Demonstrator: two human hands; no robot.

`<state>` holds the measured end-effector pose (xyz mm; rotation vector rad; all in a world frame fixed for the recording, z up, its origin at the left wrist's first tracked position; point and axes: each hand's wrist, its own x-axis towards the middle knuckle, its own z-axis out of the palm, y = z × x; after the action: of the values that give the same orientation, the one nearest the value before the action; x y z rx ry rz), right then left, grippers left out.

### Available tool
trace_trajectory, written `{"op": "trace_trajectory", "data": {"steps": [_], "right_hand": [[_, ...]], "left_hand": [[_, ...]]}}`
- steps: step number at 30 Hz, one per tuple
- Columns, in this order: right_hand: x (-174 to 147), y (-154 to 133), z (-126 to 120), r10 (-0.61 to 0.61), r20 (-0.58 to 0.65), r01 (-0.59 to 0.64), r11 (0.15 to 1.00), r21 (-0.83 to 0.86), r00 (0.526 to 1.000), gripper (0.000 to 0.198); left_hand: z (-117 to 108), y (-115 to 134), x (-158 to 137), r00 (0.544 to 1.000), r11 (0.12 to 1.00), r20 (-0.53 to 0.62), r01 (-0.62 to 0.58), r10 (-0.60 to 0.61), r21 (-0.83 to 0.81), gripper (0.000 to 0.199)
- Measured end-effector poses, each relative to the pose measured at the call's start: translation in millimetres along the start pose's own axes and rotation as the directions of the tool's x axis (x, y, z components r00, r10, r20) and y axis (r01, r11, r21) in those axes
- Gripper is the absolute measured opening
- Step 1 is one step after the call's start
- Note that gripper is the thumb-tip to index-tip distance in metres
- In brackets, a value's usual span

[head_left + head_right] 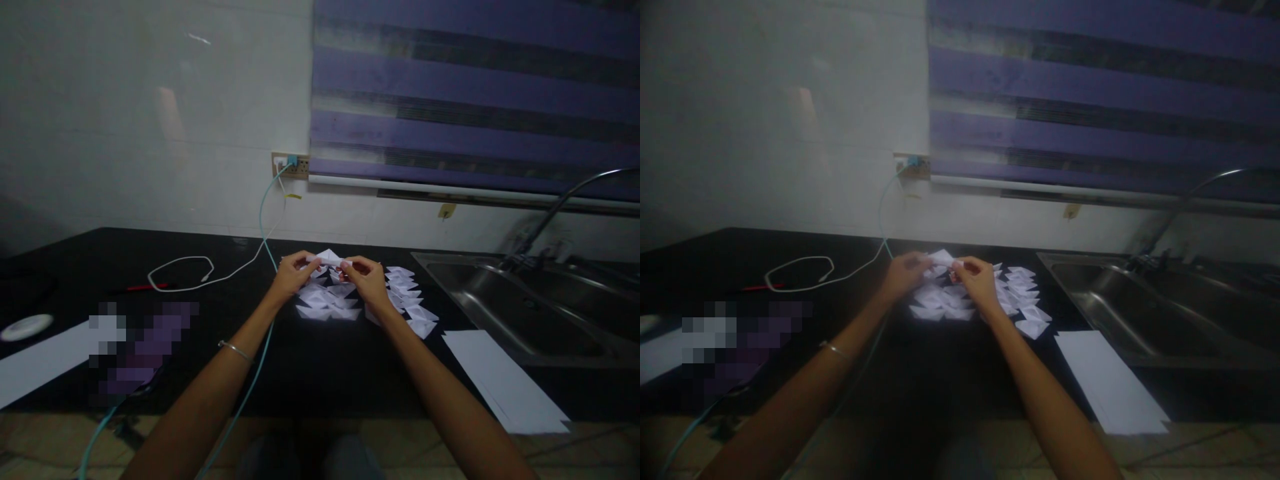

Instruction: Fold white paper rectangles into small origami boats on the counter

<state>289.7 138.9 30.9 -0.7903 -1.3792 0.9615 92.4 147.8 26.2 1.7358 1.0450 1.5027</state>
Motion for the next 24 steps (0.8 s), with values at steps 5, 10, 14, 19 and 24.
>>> {"op": "trace_trajectory", "data": {"steps": [5,10,14,19,24], "right_hand": [[-1.3,-4.4,-0.3,0.006,0.055,-0.006,1.000,-0.002,0.998,0.028],[-2.2,-3.1,0.4,-0.047,0.210,0.062,0.996,-0.068,0.976,0.026],[-2.1,-0.8,0.5,-0.067,0.188,0.089,0.990,-0.112,0.980,0.025],[-3.0,-2.5,1.4,-0.076,0.200,0.100,0.989,-0.112,0.977,0.024],[-3.3,-7.0,0.4,-0.102,0.176,0.136,0.972,-0.190,0.979,0.024]], "left_hand": [[4.0,1.8,0.2,0.989,0.993,0.101,-0.106,0.112,-0.055,0.021],[2.6,4.3,0.2,0.988,0.989,0.058,-0.142,0.144,-0.025,0.022],[1.9,7.0,0.4,0.982,0.984,0.068,-0.177,0.177,-0.013,0.020],[1.6,9.8,-0.9,0.973,0.983,0.143,-0.185,0.184,-0.007,0.019],[2.0,8.5,-2.5,0.971,0.985,0.177,-0.168,0.158,0.044,0.022]]}}
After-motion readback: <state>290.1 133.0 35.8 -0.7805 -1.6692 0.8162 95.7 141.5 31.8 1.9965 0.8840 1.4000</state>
